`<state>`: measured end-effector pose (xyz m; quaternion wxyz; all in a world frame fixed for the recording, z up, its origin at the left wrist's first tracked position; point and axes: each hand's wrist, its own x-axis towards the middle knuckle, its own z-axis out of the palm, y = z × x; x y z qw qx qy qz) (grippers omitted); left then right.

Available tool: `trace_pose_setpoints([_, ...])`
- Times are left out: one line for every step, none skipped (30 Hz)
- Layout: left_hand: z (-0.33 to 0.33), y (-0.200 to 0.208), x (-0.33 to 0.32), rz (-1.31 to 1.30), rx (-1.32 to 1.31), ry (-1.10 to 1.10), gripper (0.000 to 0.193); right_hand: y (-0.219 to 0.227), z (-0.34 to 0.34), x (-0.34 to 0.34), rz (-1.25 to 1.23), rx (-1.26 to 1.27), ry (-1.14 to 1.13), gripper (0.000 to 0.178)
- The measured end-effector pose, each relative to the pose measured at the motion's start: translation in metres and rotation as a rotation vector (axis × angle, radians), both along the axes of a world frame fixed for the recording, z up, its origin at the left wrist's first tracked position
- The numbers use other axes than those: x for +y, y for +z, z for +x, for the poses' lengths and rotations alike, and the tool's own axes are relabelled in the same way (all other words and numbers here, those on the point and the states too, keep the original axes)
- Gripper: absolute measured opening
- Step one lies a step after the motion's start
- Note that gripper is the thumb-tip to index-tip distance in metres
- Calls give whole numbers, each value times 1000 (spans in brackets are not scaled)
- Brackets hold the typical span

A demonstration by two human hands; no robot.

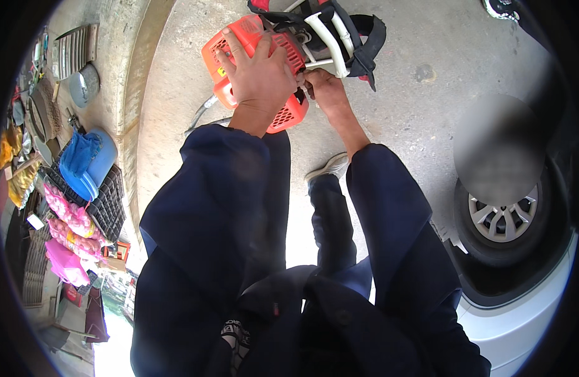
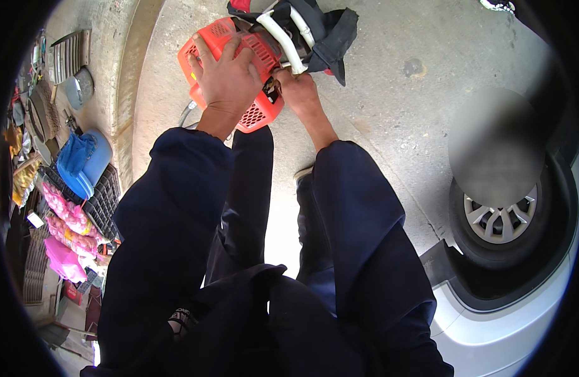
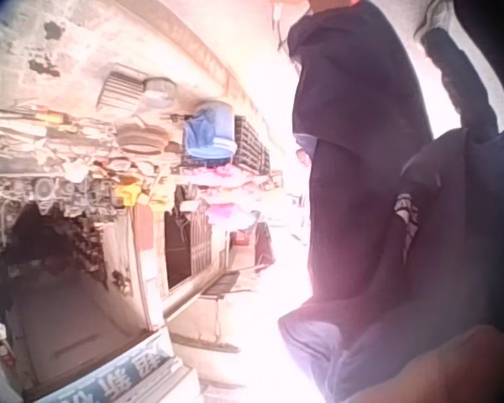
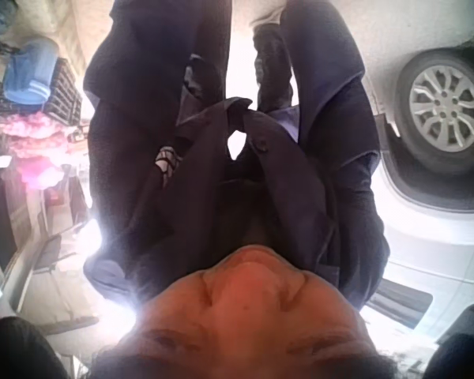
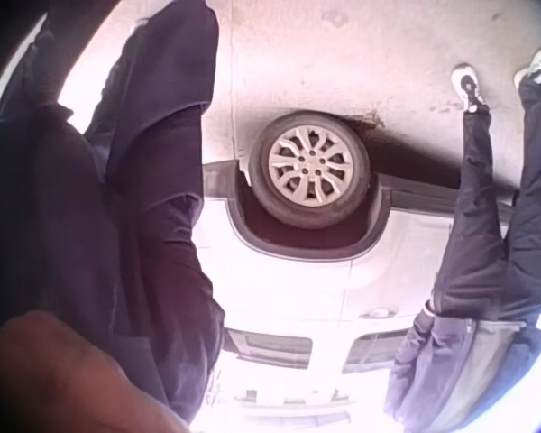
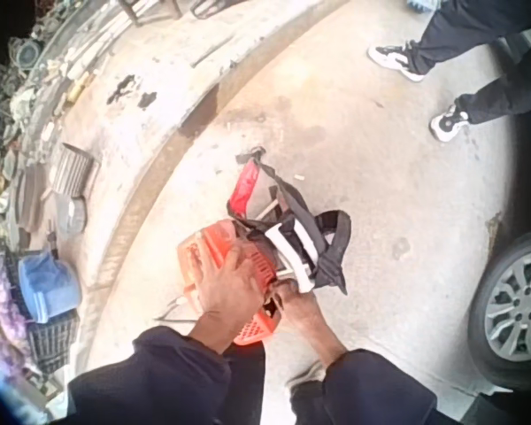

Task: The person attempts to start a backpack-style string trimmer by repeatedly pulling the recoil starter cord. After several unsuccessful attempts, the person inspects the engine housing and then handles the trimmer shaft.

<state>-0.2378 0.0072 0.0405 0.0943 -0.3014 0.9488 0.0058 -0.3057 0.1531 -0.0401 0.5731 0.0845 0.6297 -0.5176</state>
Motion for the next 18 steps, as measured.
trace_pose_setpoints([1, 0, -1, -4, 37, -28, 24, -4, -8, 2, 1, 27, 62, 22])
trace_pose_setpoints([2, 0, -1, 3, 37, -34, 24, -7, -17, 4, 77, 156, 207, 23])
trace_pose_setpoints([4, 0, -2, -22, 87, -62, 23, -10, -27, 7, 84, 243, 387, 24])
trace_pose_setpoints([6, 1, -3, 7, 37, -48, 22, -11, -36, 10, 70, 364, 496, 24])
trace_pose_setpoints([7, 1, -4, 4, 42, -59, 22, -10, -46, 11, 187, 381, 698, 28])
trace_pose_setpoints([8, 2, -5, -9, 84, -96, 22, -8, -57, 12, 80, 463, 771, 34])
trace_pose_setpoints([8, 2, -6, 31, 87, -82, 20, -4, -68, 9, 29, 421, 901, 35])
trace_pose_setpoints([8, 3, -7, 25, 126, -101, 19, 0, -81, 3, -47, 379, 1035, 36])
trace_pose_setpoints([7, 3, -8, 53, 103, -100, 19, 5, -95, -6, 10, 493, 1303, 34])
trace_pose_setpoints([5, 3, -8, 109, 40, -79, 18, 10, -110, -17, 129, 388, 1313, 27])
trace_pose_setpoints([2, 2, -9, 130, 56, -68, 19, 15, -125, -30, 10, 541, 1389, 28])
trace_pose_setpoints([-2, 0, -9, 89, 133, -82, 22, 20, -138, -43, -29, 672, 1445, 28])
trace_pose_setpoints([-5, -2, -10, 73, 184, -90, 26, 24, -148, -54, -50, 664, 1554, 29])
trace_pose_setpoints([-8, -4, -11, 43, 245, -130, 29, 28, -155, -63, -40, 708, 1587, 31])
trace_pose_setpoints([-10, -5, -12, 31, 250, -119, 35, 32, -156, -67, -23, 777, 1526, 32])
trace_pose_setpoints([-11, -6, -12, 70, 205, -89, 34, 35, -153, -66, 52, 681, 1510, 32])
trace_pose_setpoints([-12, -6, -13, 76, 209, -90, 33, 36, -145, -61, 134, 612, 1402, 31])
trace_pose_setpoints([-12, -7, -14, 93, 171, -68, 32, 36, -133, -53, 191, 566, 1268, 31])
